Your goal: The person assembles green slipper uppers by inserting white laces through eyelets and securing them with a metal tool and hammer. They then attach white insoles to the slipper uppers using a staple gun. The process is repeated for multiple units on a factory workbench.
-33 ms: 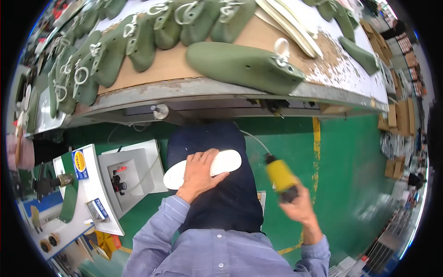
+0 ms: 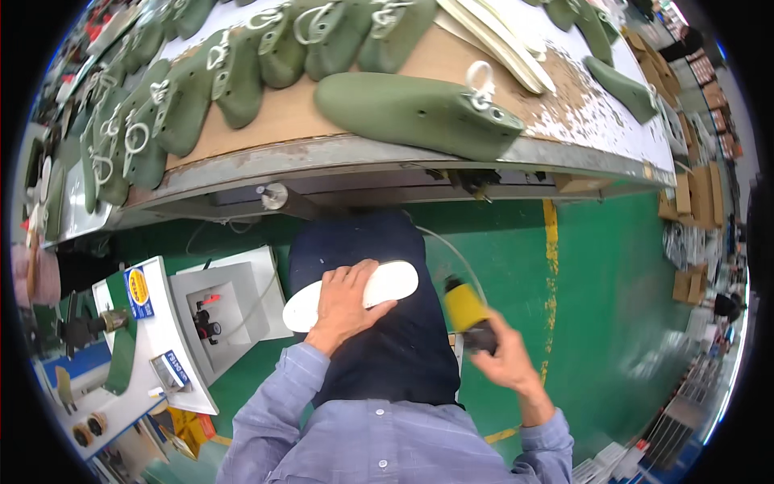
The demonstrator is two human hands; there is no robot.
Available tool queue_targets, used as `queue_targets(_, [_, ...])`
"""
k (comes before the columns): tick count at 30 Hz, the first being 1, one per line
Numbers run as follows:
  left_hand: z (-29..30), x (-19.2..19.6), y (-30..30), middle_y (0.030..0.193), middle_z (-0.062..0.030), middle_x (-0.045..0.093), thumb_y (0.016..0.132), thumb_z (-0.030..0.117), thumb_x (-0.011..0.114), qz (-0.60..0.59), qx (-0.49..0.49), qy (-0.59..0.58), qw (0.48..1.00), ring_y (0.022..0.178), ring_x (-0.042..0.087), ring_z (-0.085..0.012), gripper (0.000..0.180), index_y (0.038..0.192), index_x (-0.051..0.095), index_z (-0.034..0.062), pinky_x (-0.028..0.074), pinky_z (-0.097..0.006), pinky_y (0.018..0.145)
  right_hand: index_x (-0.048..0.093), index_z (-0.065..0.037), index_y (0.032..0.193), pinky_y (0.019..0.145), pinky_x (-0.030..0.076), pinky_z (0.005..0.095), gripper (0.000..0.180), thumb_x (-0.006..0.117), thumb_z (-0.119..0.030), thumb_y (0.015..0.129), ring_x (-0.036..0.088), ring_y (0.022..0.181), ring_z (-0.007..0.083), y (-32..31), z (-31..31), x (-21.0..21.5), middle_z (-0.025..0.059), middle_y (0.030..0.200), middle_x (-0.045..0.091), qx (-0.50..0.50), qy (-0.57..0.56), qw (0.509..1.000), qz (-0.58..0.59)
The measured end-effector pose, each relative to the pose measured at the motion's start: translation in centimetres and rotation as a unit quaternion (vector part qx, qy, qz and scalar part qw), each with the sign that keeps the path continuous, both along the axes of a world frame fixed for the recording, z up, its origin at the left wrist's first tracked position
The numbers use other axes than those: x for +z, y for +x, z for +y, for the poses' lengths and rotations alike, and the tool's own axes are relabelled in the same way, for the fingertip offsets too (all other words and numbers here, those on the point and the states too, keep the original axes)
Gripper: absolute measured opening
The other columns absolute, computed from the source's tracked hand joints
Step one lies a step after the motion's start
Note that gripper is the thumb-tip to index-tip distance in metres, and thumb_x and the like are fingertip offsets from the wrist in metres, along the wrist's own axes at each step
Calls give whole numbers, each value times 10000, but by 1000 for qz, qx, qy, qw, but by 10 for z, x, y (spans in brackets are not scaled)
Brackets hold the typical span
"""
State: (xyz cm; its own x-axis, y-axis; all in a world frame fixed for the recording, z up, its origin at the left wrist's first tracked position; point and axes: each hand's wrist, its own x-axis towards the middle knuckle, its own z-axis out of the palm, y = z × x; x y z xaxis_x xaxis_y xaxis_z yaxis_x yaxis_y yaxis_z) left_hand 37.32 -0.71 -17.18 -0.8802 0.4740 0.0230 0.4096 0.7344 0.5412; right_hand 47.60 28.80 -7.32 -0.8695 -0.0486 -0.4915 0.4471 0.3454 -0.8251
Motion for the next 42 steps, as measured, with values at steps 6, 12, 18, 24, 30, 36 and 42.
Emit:
queue_targets(6, [-7,-1,4,1355,-88,634,772,453,832,13,9,-29,999,1094,586,-283,763,1377,584,60,418,-417,940,393,23,1536,1081,467,462,1026,660,-711,870,569,1315,456,42,-33,-33,318,1385,592,-5,-31,999,-2])
queue_targets(12, [-3,-1,7,1332,-82,641,755,428,842,18,21,-29,999,1062,581,-281,724,1334,595,71,410,-418,920,405,25,1524,1042,501,471,1033,679,-711,854,599,1263,478,35,-38,-27,325,1362,603,11,-21,999,25])
queue_targets(18, [6,0,10,1298,-76,644,734,432,852,36,25,-39,998,1045,578,-275,736,1330,598,83,407,-419,907,414,24,1516,1008,523,467,1019,723,-666,831,636,1203,480,18,-37,-25,321,1302,640,34,-17,997,73])
queue_targets(24, [9,-6,10,1278,-78,644,721,432,857,45,22,-34,998,1035,581,-278,754,1339,601,85,412,-416,896,454,40,1469,969,540,475,981,770,-602,797,656,1162,478,3,-45,-26,313,1245,669,73,-14,995,62])
queue_targets(30, [10,-4,12,1259,-79,645,714,416,853,20,30,-36,999,1027,587,-272,762,1356,587,103,418,-419,901,489,45,1425,925,557,471,924,794,-546,784,689,1091,469,-6,-55,-36,305,1191,688,95,8,994,53])
queue_targets(36, [9,-3,11,1253,-82,645,709,397,853,18,32,-19,999,1012,587,-270,766,1361,581,100,422,-422,890,502,45,1392,906,565,477,901,785,-566,794,702,1051,469,-12,-61,-36,290,1143,705,95,34,995,24])
queue_targets(42, [-15,-4,16,1417,-168,542,754,368,836,51,5,-32,998,1248,546,-334,789,1428,536,90,398,-502,1074,508,23,1387,898,565,488,825,804,-490,811,704,1032,477,-23,-84,-28,281,1112,718,169,14,985,18])
